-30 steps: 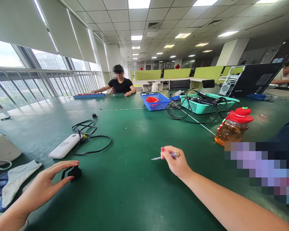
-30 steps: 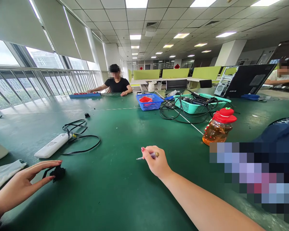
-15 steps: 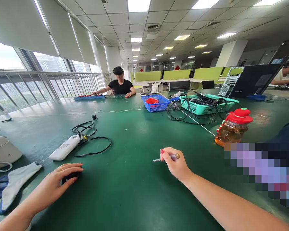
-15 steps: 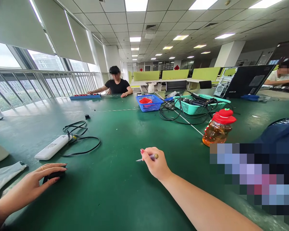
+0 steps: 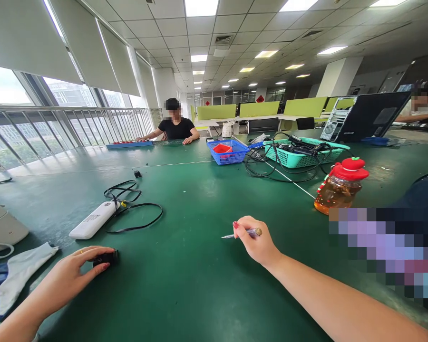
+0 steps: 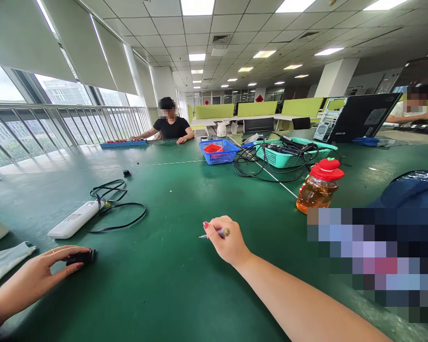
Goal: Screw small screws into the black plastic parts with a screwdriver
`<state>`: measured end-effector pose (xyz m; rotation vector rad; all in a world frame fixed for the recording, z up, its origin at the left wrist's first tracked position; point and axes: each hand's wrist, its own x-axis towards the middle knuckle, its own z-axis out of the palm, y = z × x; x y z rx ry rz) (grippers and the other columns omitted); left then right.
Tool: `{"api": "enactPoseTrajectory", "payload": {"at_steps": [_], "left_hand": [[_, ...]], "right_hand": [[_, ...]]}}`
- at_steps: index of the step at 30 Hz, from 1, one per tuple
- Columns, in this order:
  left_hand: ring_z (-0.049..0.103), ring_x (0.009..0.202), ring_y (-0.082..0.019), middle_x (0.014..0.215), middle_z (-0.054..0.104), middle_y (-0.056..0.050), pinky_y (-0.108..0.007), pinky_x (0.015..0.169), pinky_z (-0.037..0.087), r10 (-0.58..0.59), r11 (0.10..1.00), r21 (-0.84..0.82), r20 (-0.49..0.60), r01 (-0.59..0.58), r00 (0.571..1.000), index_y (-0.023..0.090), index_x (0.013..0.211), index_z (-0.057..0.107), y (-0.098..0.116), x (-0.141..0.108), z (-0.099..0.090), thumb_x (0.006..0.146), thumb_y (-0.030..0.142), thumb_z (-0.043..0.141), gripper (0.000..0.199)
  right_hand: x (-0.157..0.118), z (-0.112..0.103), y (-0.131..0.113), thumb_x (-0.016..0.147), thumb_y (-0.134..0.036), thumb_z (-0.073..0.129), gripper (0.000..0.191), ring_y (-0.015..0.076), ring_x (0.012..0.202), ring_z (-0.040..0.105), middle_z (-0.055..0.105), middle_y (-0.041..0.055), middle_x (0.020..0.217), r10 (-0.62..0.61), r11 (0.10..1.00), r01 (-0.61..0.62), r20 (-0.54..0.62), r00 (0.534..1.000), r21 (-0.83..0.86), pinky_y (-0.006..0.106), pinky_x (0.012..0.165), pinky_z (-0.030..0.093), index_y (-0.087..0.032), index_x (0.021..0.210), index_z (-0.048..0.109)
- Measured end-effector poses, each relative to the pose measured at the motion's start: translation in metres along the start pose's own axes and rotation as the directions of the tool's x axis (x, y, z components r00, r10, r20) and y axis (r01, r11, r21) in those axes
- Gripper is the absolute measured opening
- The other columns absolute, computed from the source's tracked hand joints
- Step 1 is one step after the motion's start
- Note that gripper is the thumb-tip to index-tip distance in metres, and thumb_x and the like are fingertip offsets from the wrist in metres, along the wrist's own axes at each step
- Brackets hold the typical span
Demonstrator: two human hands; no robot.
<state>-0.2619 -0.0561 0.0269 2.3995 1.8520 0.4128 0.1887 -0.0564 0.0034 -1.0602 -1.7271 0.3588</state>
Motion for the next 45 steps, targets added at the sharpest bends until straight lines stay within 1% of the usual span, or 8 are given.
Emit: {"api": "enactPoseTrajectory", "payload": {"at_steps": [4,8,12,17,22,28,36,45], "left_hand": [[0.069,0.071,-0.021,0.118,0.070,-0.004,-0.025,0.052,0.054,-0.024,1.000,-0.001,-0.099,0.024,0.995,0.029,0.114,0.069,0.009,-0.001,0.003,0.082,0.057,0.052,0.046],[0.069,0.090,-0.024,0.114,0.070,-0.006,-0.026,0.070,0.057,0.139,0.990,-0.013,-0.168,-0.143,0.976,0.027,0.112,0.069,0.035,0.003,0.012,0.082,0.058,0.055,0.045],[0.065,0.101,-0.023,0.111,0.070,-0.004,-0.031,0.089,0.053,0.387,0.917,-0.088,-0.039,-0.389,0.921,0.032,0.115,0.067,0.089,0.016,0.020,0.085,0.055,0.056,0.039],[0.060,0.107,-0.020,0.117,0.066,-0.005,-0.034,0.096,0.048,0.609,0.785,-0.199,0.071,-0.587,0.790,0.029,0.122,0.060,0.177,0.053,0.035,0.092,0.039,0.053,0.032],[0.060,0.101,-0.020,0.110,0.068,-0.003,-0.034,0.093,0.048,0.602,0.782,-0.221,0.028,-0.583,0.798,0.026,0.114,0.063,0.225,0.093,0.067,0.091,0.028,0.054,0.024],[0.060,0.105,-0.021,0.115,0.068,-0.003,-0.036,0.096,0.047,0.525,0.825,-0.255,0.012,-0.505,0.851,0.024,0.115,0.064,0.223,0.110,0.093,0.087,0.027,0.059,0.028],[0.060,0.106,-0.019,0.115,0.069,-0.001,-0.035,0.097,0.046,0.549,0.789,-0.358,0.047,-0.499,0.835,0.027,0.117,0.063,0.212,0.110,0.093,0.085,0.029,0.063,0.032],[0.059,0.104,-0.021,0.111,0.069,-0.004,-0.036,0.095,0.047,0.439,0.840,-0.387,0.069,-0.382,0.896,0.028,0.133,0.052,0.210,0.109,0.100,0.080,0.029,0.069,0.056]], "right_hand": [[-0.001,0.000,0.001,0.096,-0.046,0.039,0.052,0.0135,0.055,0.050,0.052,-0.0009,0.050,-0.077,0.997,0.077,0.023,0.997,-0.016,0.030,0.063,0.041,-0.021,0.051,0.047],[-0.001,0.001,-0.001,0.095,-0.040,0.043,0.046,0.0119,0.051,0.044,0.049,-0.0029,0.049,-0.144,0.989,0.145,0.036,0.989,-0.034,0.030,0.063,0.040,-0.021,0.054,0.046],[-0.001,0.000,-0.004,0.095,-0.036,0.044,0.043,0.0112,0.050,0.039,0.047,-0.0035,0.048,-0.197,0.978,0.200,0.067,0.978,-0.051,0.030,0.063,0.038,-0.021,0.054,0.043],[-0.001,-0.001,-0.006,0.093,-0.033,0.046,0.040,0.0116,0.051,0.038,0.047,-0.0032,0.049,-0.237,0.967,0.243,0.076,0.969,-0.077,0.031,0.063,0.038,-0.021,0.055,0.044],[-0.001,-0.001,-0.007,0.094,-0.033,0.046,0.040,0.0115,0.051,0.038,0.047,-0.0036,0.050,-0.256,0.961,0.264,0.089,0.963,-0.084,0.031,0.064,0.038,-0.021,0.056,0.045],[-0.001,-0.002,-0.009,0.093,-0.029,0.047,0.034,0.0111,0.051,0.039,0.047,-0.0040,0.051,-0.303,0.949,0.308,0.070,0.950,-0.066,0.031,0.063,0.038,-0.021,0.059,0.046],[-0.004,-0.001,-0.013,0.090,-0.029,0.048,0.026,0.0130,0.053,0.042,0.049,-0.0027,0.055,-0.365,0.926,0.370,0.072,0.928,-0.073,0.032,0.066,0.038,-0.022,0.064,0.050],[-0.006,-0.001,-0.018,0.089,-0.027,0.049,0.022,0.0128,0.055,0.040,0.050,-0.0024,0.057,-0.453,0.878,0.467,0.129,0.882,-0.105,0.033,0.067,0.037,-0.022,0.067,0.050]]}}
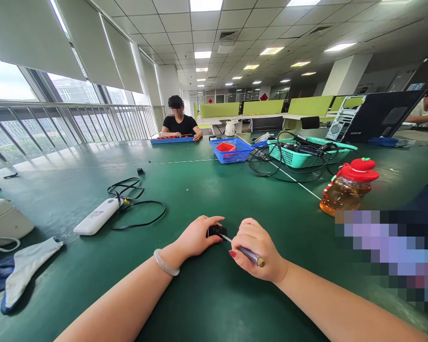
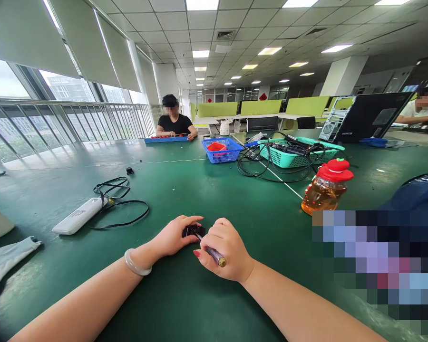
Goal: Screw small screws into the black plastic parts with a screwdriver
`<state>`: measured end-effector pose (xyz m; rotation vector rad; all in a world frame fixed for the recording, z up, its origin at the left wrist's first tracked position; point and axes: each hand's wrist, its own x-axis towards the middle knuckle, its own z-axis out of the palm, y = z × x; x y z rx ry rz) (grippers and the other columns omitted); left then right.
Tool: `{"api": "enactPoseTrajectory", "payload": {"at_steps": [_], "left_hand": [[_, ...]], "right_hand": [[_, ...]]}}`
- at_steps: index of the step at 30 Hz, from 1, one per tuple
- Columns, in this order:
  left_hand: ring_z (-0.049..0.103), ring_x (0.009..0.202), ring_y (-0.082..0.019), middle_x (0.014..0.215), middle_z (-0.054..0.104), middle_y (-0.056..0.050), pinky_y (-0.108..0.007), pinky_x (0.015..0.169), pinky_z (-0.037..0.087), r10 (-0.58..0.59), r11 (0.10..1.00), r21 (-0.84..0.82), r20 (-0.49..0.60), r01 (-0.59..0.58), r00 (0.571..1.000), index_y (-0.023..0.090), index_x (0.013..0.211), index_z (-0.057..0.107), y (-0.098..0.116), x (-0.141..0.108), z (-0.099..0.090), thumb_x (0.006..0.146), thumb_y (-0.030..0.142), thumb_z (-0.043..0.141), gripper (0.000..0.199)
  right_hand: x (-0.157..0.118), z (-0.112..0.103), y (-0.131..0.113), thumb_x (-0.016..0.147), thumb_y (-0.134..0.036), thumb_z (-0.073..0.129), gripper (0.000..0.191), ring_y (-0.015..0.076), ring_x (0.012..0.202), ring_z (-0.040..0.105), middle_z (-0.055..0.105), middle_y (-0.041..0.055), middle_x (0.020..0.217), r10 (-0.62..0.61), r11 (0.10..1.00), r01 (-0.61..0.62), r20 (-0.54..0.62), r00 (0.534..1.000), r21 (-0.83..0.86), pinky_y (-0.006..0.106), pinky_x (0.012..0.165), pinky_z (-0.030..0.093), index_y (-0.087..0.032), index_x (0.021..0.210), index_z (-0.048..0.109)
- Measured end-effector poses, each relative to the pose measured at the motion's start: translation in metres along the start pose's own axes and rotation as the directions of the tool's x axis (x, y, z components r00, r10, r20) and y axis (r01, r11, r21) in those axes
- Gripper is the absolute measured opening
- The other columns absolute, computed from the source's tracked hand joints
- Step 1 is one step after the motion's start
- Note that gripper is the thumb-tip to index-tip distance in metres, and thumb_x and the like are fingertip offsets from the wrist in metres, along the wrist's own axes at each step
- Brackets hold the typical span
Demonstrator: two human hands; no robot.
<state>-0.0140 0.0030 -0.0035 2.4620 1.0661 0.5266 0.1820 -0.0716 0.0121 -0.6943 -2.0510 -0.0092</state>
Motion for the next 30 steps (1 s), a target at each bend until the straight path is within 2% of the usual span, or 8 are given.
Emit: {"api": "enactPoseTrajectory", "payload": {"at_steps": [6,13,18,30], "left_hand": [[0.056,0.111,-0.022,0.112,0.069,-0.003,-0.037,0.098,0.045,-0.013,1.000,-0.012,-0.009,0.013,1.000,0.028,0.133,0.052,-0.003,0.000,0.000,0.077,0.030,0.072,0.059],[0.057,0.109,-0.021,0.115,0.067,-0.004,-0.036,0.099,0.045,-0.016,1.000,-0.016,-0.005,0.016,1.000,0.027,0.125,0.060,-0.004,0.001,-0.001,0.077,0.032,0.072,0.050],[0.059,0.104,-0.021,0.111,0.066,-0.004,-0.035,0.097,0.046,-0.051,0.999,-0.015,0.008,0.051,0.999,0.029,0.122,0.062,-0.002,0.001,-0.003,0.078,0.033,0.071,0.045],[0.058,0.104,-0.022,0.109,0.067,-0.004,-0.036,0.096,0.046,-0.034,0.999,-0.024,0.008,0.034,0.999,0.029,0.117,0.065,-0.002,0.002,-0.002,0.078,0.028,0.068,0.040]], "right_hand": [[-0.001,0.002,0.000,0.090,-0.033,0.051,0.024,0.0134,0.057,0.039,0.049,-0.0015,0.059,-0.136,0.987,0.139,0.035,0.990,-0.082,0.033,0.068,0.036,-0.021,0.069,0.052],[-0.001,0.004,-0.002,0.092,-0.037,0.047,0.033,0.0139,0.058,0.035,0.046,-0.0016,0.056,-0.227,0.944,0.257,0.160,0.961,-0.206,0.036,0.074,0.037,-0.020,0.065,0.055],[-0.004,0.009,-0.003,0.093,-0.039,0.043,0.039,0.0138,0.058,0.033,0.045,-0.0013,0.055,-0.287,0.911,0.318,0.149,0.946,-0.264,0.036,0.075,0.039,-0.019,0.062,0.055],[-0.003,0.015,-0.011,0.087,-0.039,0.054,0.032,0.0141,0.061,0.040,0.051,-0.0014,0.058,-0.235,0.874,0.325,0.271,0.934,-0.360,0.037,0.088,0.038,-0.019,0.062,0.056]]}}
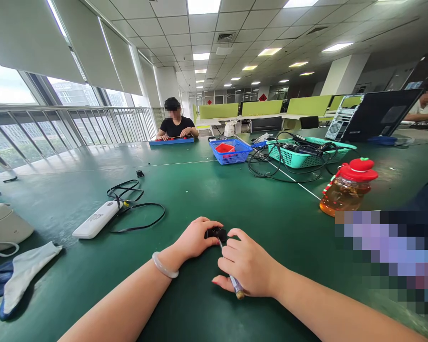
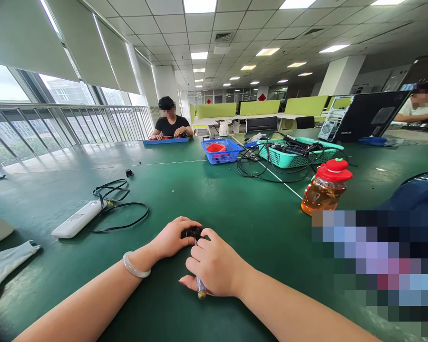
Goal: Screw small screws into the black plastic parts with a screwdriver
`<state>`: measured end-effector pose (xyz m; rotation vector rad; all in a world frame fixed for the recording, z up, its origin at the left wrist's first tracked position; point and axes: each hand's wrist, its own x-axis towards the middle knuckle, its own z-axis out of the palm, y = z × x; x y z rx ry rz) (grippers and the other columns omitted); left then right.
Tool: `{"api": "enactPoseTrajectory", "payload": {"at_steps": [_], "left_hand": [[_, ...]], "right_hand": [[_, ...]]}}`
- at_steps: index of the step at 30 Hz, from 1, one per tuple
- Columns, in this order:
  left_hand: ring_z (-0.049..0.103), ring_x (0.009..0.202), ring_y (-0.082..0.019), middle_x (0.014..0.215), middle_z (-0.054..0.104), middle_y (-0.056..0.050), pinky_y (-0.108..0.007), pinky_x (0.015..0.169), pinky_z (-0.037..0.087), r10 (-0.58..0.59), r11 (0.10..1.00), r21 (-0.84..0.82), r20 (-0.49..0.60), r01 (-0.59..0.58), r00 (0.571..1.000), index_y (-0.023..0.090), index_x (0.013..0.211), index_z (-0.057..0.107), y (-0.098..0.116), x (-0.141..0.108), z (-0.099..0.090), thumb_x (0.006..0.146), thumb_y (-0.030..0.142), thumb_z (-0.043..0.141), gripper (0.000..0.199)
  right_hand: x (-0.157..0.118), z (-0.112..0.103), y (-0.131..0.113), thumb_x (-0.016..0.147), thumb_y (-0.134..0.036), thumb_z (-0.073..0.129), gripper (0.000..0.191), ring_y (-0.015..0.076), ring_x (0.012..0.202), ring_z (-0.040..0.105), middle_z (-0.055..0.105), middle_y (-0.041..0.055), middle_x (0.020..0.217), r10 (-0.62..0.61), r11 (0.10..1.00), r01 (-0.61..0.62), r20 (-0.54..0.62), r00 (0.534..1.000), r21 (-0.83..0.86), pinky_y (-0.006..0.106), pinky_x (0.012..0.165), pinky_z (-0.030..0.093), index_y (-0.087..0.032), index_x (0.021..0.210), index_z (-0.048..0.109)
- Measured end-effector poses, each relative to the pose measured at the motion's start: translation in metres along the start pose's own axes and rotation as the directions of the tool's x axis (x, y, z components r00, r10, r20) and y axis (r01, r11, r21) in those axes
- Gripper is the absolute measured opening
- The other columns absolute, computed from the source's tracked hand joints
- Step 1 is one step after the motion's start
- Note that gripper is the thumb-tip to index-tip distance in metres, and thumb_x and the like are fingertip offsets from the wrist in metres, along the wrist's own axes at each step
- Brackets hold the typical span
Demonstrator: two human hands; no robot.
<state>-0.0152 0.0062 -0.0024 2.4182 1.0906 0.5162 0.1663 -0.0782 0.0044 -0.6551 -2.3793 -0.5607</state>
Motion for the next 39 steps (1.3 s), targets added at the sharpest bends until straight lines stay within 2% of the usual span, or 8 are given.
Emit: {"api": "enactPoseTrajectory", "payload": {"at_steps": [12,16,20,25,30,35,37,39], "left_hand": [[0.058,0.108,-0.021,0.114,0.067,-0.004,-0.036,0.100,0.045,-0.003,1.000,-0.024,-0.028,0.002,1.000,0.026,0.120,0.062,0.000,0.000,0.001,0.077,0.027,0.069,0.044],[0.059,0.106,-0.021,0.110,0.067,-0.003,-0.036,0.098,0.047,0.004,1.000,-0.006,-0.034,-0.005,0.999,0.027,0.114,0.064,0.000,0.000,0.001,0.077,0.026,0.068,0.037],[0.059,0.104,-0.021,0.108,0.066,-0.003,-0.036,0.096,0.047,-0.008,1.000,0.006,-0.036,0.009,0.999,0.027,0.110,0.065,-0.001,-0.001,0.001,0.076,0.026,0.069,0.035],[0.058,0.104,-0.021,0.107,0.067,-0.002,-0.035,0.096,0.046,-0.008,1.000,0.008,-0.029,0.008,1.000,0.027,0.111,0.065,0.002,0.000,0.000,0.077,0.026,0.069,0.035],[0.057,0.106,-0.022,0.109,0.068,-0.002,-0.036,0.097,0.045,0.001,1.000,0.001,-0.013,-0.001,1.000,0.027,0.112,0.064,0.002,0.000,-0.001,0.078,0.031,0.069,0.035],[0.058,0.104,-0.022,0.110,0.067,-0.003,-0.037,0.096,0.046,0.010,1.000,0.012,-0.008,-0.010,1.000,0.027,0.114,0.062,-0.001,0.001,0.000,0.078,0.036,0.069,0.038],[0.059,0.103,-0.022,0.109,0.067,-0.003,-0.038,0.094,0.046,0.007,1.000,0.018,-0.014,-0.007,1.000,0.027,0.115,0.062,-0.001,0.001,0.001,0.078,0.037,0.070,0.039],[0.059,0.102,-0.022,0.108,0.067,-0.003,-0.037,0.093,0.047,0.005,1.000,0.018,-0.019,-0.005,1.000,0.027,0.115,0.061,-0.001,0.001,0.001,0.077,0.037,0.070,0.040]], "right_hand": [[-0.001,-0.005,0.006,0.089,-0.022,0.049,0.019,0.0118,0.057,0.041,0.052,-0.0028,0.057,0.136,0.988,-0.133,-0.038,0.990,0.076,0.034,0.085,0.037,-0.018,0.073,0.058],[0.000,-0.003,0.002,0.088,-0.021,0.049,0.020,0.0119,0.057,0.041,0.052,-0.0028,0.056,0.109,0.993,-0.109,-0.004,0.994,0.054,0.034,0.085,0.036,-0.018,0.068,0.055],[-0.001,-0.001,0.000,0.085,-0.024,0.053,0.019,0.0125,0.057,0.041,0.053,-0.0027,0.057,0.050,0.998,-0.053,0.114,0.992,0.022,0.035,0.084,0.036,-0.019,0.066,0.052],[-0.004,-0.004,0.012,0.085,-0.027,0.056,0.020,0.0119,0.057,0.041,0.053,-0.0038,0.058,-0.033,0.992,0.013,0.161,0.986,0.124,0.033,0.083,0.037,-0.020,0.066,0.052],[-0.006,-0.007,0.026,0.091,-0.022,0.048,0.019,0.0110,0.058,0.044,0.056,-0.0036,0.061,0.200,0.910,-0.196,0.029,0.979,0.366,0.031,0.078,0.040,-0.020,0.072,0.051],[-0.010,-0.006,0.029,0.095,-0.028,0.044,0.025,0.0140,0.065,0.049,0.057,-0.0011,0.063,0.476,0.745,-0.437,0.058,0.878,0.504,0.026,0.064,0.041,-0.021,0.072,0.052],[-0.010,-0.007,0.029,0.096,-0.028,0.043,0.026,0.0145,0.065,0.049,0.056,-0.0007,0.063,0.493,0.738,-0.445,0.045,0.869,0.508,0.027,0.063,0.041,-0.021,0.072,0.052],[-0.010,-0.008,0.028,0.095,-0.026,0.043,0.025,0.0140,0.064,0.048,0.056,-0.0013,0.062,0.439,0.779,-0.388,0.013,0.898,0.492,0.029,0.067,0.041,-0.021,0.072,0.051]]}}
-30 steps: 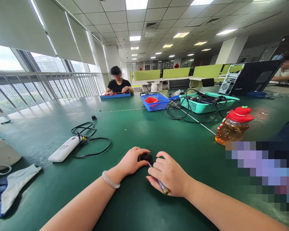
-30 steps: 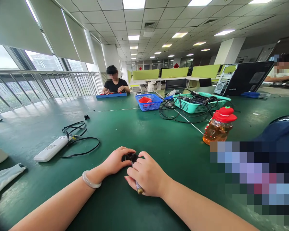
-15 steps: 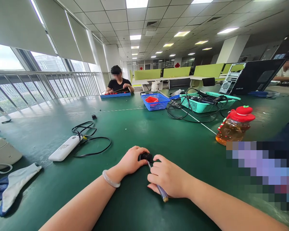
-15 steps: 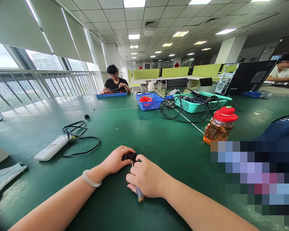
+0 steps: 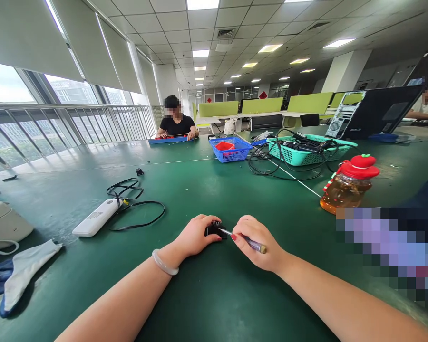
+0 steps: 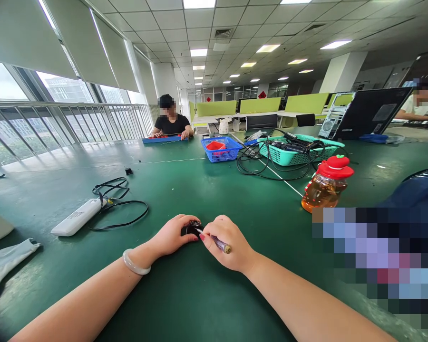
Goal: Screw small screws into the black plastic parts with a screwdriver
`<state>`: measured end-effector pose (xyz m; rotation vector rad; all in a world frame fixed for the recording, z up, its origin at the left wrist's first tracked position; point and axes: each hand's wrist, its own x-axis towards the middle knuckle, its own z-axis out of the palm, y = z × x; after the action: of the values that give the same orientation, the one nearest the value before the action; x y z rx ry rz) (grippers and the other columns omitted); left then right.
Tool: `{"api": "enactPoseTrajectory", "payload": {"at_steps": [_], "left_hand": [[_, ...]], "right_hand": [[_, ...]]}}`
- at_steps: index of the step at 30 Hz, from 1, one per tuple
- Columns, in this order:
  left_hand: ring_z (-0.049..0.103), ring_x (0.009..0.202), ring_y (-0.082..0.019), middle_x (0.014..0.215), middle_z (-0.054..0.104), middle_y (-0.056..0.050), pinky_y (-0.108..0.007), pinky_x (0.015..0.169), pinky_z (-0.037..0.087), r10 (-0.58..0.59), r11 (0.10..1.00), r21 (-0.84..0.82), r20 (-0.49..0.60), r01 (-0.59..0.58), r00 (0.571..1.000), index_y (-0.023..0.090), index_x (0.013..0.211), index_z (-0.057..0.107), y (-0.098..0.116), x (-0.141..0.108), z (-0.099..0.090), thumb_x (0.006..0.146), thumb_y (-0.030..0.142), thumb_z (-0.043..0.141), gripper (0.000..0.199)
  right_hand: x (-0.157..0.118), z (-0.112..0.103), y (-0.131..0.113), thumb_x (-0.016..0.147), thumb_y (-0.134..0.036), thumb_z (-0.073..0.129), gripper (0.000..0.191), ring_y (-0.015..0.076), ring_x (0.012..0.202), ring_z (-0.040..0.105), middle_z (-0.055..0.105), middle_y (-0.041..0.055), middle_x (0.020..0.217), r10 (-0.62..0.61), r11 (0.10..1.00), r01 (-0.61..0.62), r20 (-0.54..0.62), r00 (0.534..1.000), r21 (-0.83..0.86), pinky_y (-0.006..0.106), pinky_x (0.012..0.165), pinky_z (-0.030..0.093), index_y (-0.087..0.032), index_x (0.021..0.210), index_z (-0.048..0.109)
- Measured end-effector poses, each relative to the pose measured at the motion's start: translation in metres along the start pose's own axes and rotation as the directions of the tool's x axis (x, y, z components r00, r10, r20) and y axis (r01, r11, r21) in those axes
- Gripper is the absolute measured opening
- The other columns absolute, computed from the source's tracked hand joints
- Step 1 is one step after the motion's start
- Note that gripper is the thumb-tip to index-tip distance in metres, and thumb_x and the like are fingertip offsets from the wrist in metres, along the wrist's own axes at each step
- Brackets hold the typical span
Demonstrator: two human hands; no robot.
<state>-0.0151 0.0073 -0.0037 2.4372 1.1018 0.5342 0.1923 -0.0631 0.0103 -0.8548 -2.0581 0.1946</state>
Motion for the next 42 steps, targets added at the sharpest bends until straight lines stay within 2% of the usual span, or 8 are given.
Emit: {"api": "enactPoseTrajectory", "payload": {"at_steps": [4,8,10,13,18,22,30,42], "left_hand": [[0.059,0.103,-0.022,0.108,0.067,-0.002,-0.036,0.093,0.047,0.010,1.000,-0.014,-0.003,-0.010,1.000,0.027,0.113,0.062,0.001,0.000,0.000,0.078,0.034,0.070,0.037],[0.059,0.101,-0.022,0.106,0.067,-0.002,-0.036,0.091,0.048,-0.001,1.000,-0.016,-0.005,0.001,1.000,0.027,0.111,0.062,0.001,0.000,0.001,0.078,0.034,0.070,0.035],[0.059,0.101,-0.022,0.105,0.067,-0.002,-0.036,0.091,0.048,-0.004,1.000,-0.015,-0.002,0.004,1.000,0.026,0.110,0.062,0.000,0.000,0.001,0.078,0.036,0.070,0.035],[0.059,0.101,-0.022,0.105,0.067,-0.002,-0.036,0.091,0.047,0.003,1.000,-0.013,-0.002,-0.003,1.000,0.026,0.110,0.062,0.001,0.000,0.000,0.078,0.037,0.070,0.035],[0.059,0.100,-0.022,0.104,0.067,-0.002,-0.036,0.090,0.047,0.001,1.000,-0.004,0.018,-0.001,1.000,0.027,0.110,0.062,0.003,0.000,-0.001,0.078,0.036,0.069,0.033],[0.059,0.100,-0.022,0.104,0.066,-0.002,-0.036,0.090,0.047,-0.010,1.000,-0.011,0.014,0.010,1.000,0.027,0.109,0.062,0.003,0.000,-0.001,0.078,0.036,0.069,0.033],[0.059,0.100,-0.023,0.105,0.066,-0.003,-0.037,0.091,0.047,-0.027,1.000,-0.010,0.015,0.027,1.000,0.027,0.111,0.062,0.003,0.000,-0.002,0.078,0.037,0.067,0.035],[0.058,0.102,-0.023,0.107,0.065,-0.003,-0.037,0.092,0.047,-0.029,0.999,-0.026,0.020,0.030,0.999,0.027,0.111,0.061,0.004,-0.001,-0.003,0.079,0.035,0.066,0.033]], "right_hand": [[0.002,0.000,-0.001,0.091,-0.019,0.044,0.020,0.0114,0.056,0.043,0.054,-0.0039,0.059,-0.183,0.978,0.188,0.063,0.981,-0.089,0.032,0.075,0.040,-0.021,0.072,0.050],[0.002,-0.001,0.000,0.090,-0.018,0.045,0.019,0.0107,0.054,0.042,0.054,-0.0044,0.059,-0.213,0.968,0.221,0.080,0.974,-0.115,0.033,0.077,0.040,-0.021,0.072,0.050],[0.002,-0.002,0.002,0.091,-0.021,0.045,0.021,0.0112,0.056,0.044,0.055,-0.0039,0.059,-0.148,0.985,0.153,0.065,0.987,-0.074,0.032,0.076,0.041,-0.021,0.071,0.050],[0.001,-0.002,0.007,0.092,-0.031,0.046,0.027,0.0135,0.062,0.049,0.055,-0.0017,0.060,0.105,0.993,-0.106,0.015,0.994,0.055,0.028,0.066,0.041,-0.021,0.068,0.052],[0.003,0.006,0.023,0.088,-0.058,0.051,0.046,0.0111,0.047,0.040,0.043,-0.0045,0.048,0.565,0.719,-0.507,0.025,0.825,0.475,0.027,0.051,0.033,-0.021,0.060,0.048],[0.006,0.012,0.032,0.077,-0.066,0.061,0.051,0.0104,0.042,0.039,0.037,-0.0057,0.043,0.708,0.475,-0.522,0.045,0.705,0.708,0.027,0.048,0.032,-0.020,0.056,0.053],[0.007,0.009,0.036,0.063,-0.057,0.077,0.043,0.0110,0.050,0.046,0.050,-0.0044,0.052,0.780,0.223,-0.509,0.162,0.605,0.831,0.030,0.057,0.041,-0.017,0.072,0.063],[0.005,0.012,0.042,0.061,-0.051,0.077,0.041,0.0111,0.051,0.045,0.050,-0.0038,0.055,0.835,0.150,-0.439,0.125,0.536,0.886,0.033,0.060,0.044,-0.017,0.077,0.065]]}}
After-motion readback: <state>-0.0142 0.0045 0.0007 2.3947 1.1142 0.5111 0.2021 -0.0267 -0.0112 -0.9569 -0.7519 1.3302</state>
